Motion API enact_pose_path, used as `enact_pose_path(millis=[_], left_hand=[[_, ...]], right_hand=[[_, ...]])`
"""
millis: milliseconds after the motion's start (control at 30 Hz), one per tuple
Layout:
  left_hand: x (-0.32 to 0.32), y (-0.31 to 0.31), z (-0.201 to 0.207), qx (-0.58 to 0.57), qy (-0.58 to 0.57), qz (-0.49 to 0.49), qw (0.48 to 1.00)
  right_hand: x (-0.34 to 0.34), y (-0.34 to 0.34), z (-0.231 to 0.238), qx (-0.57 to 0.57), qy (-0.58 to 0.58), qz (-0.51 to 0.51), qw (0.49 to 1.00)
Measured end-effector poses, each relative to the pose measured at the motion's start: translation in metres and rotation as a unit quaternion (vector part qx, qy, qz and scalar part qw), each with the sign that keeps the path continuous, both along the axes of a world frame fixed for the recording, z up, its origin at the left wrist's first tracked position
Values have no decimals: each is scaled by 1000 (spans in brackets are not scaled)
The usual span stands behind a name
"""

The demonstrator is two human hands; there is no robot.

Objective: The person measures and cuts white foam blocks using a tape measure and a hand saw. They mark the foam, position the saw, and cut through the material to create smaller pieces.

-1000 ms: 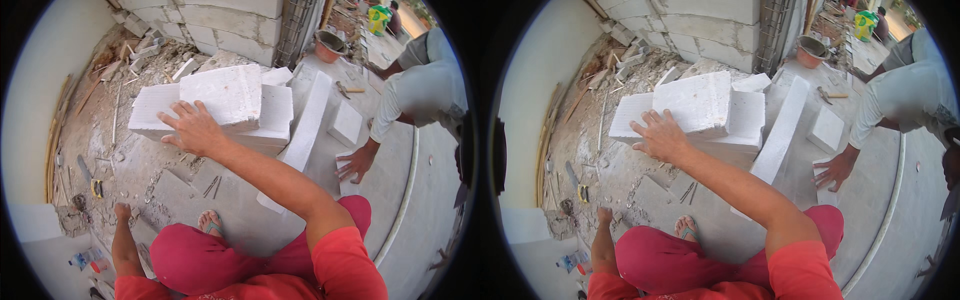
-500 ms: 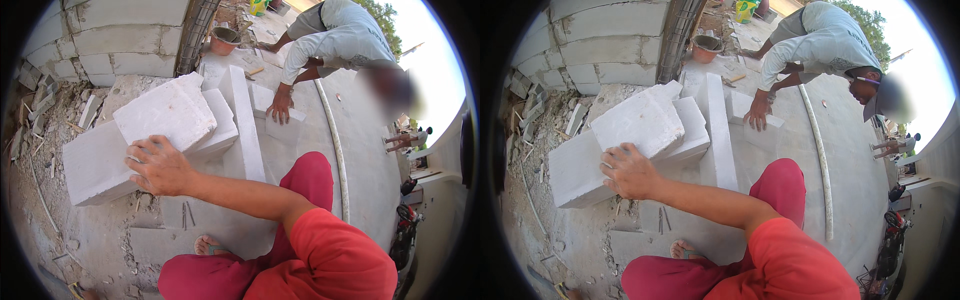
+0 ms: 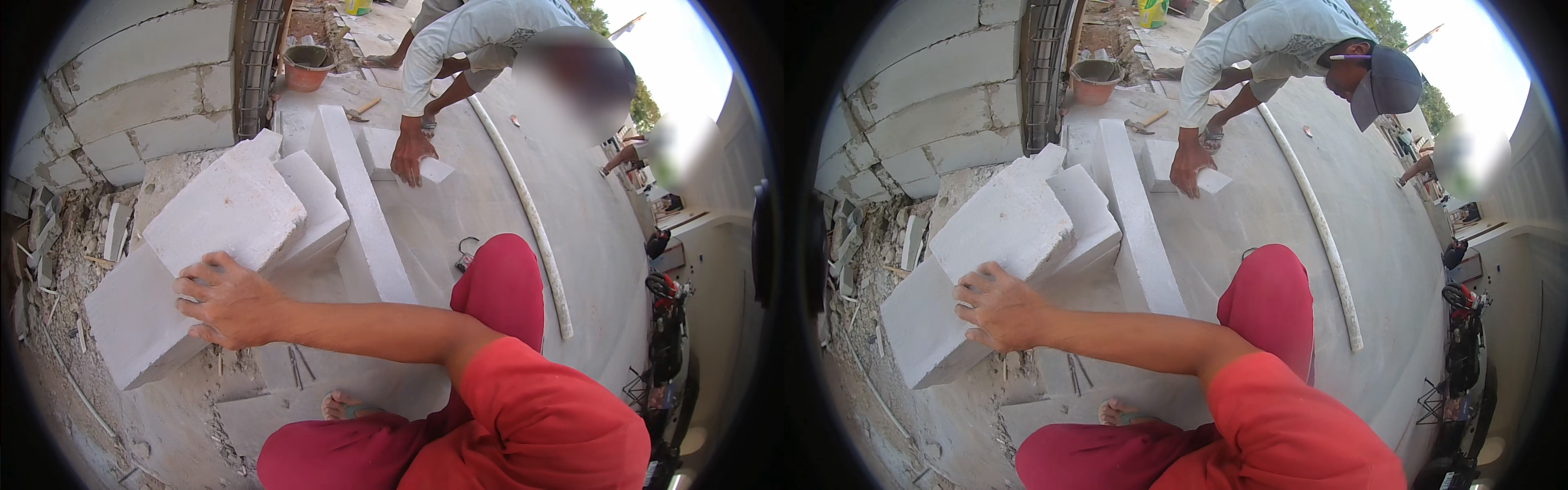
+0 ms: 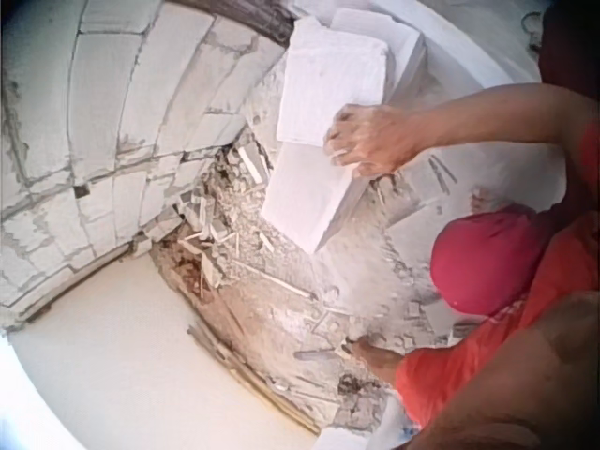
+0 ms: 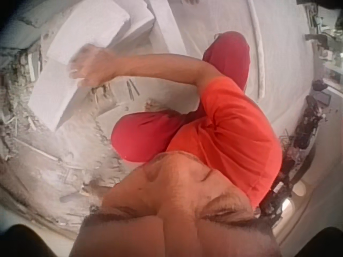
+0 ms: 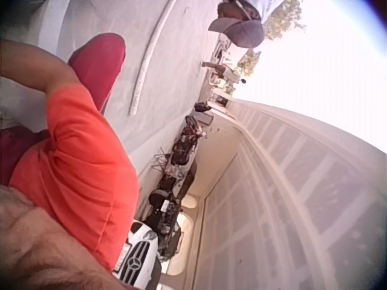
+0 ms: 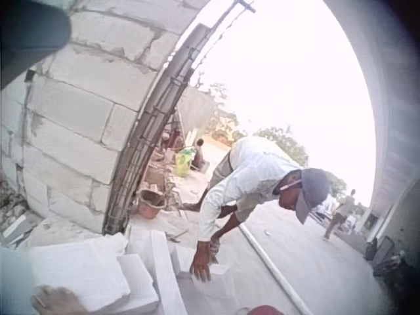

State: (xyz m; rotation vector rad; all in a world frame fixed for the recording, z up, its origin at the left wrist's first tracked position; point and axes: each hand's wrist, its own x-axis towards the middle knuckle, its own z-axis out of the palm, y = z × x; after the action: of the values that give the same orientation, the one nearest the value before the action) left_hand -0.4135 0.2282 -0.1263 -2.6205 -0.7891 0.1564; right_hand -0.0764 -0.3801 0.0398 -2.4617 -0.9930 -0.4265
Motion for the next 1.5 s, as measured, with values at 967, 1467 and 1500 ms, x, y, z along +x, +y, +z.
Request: enact_pose_path(millis=[967,1467,1500], left_hand=[[211,-303,263,-522,-622,20,583],[191,-386,240,-378,-552,-121,734],[178,-382,238,-330,-532,-77,776]], right_hand=[[-39,10,92,104,313,103,938],[-123,-244,154,327,306,-16,894],[-131,-279,152,333,324,-115,878]])
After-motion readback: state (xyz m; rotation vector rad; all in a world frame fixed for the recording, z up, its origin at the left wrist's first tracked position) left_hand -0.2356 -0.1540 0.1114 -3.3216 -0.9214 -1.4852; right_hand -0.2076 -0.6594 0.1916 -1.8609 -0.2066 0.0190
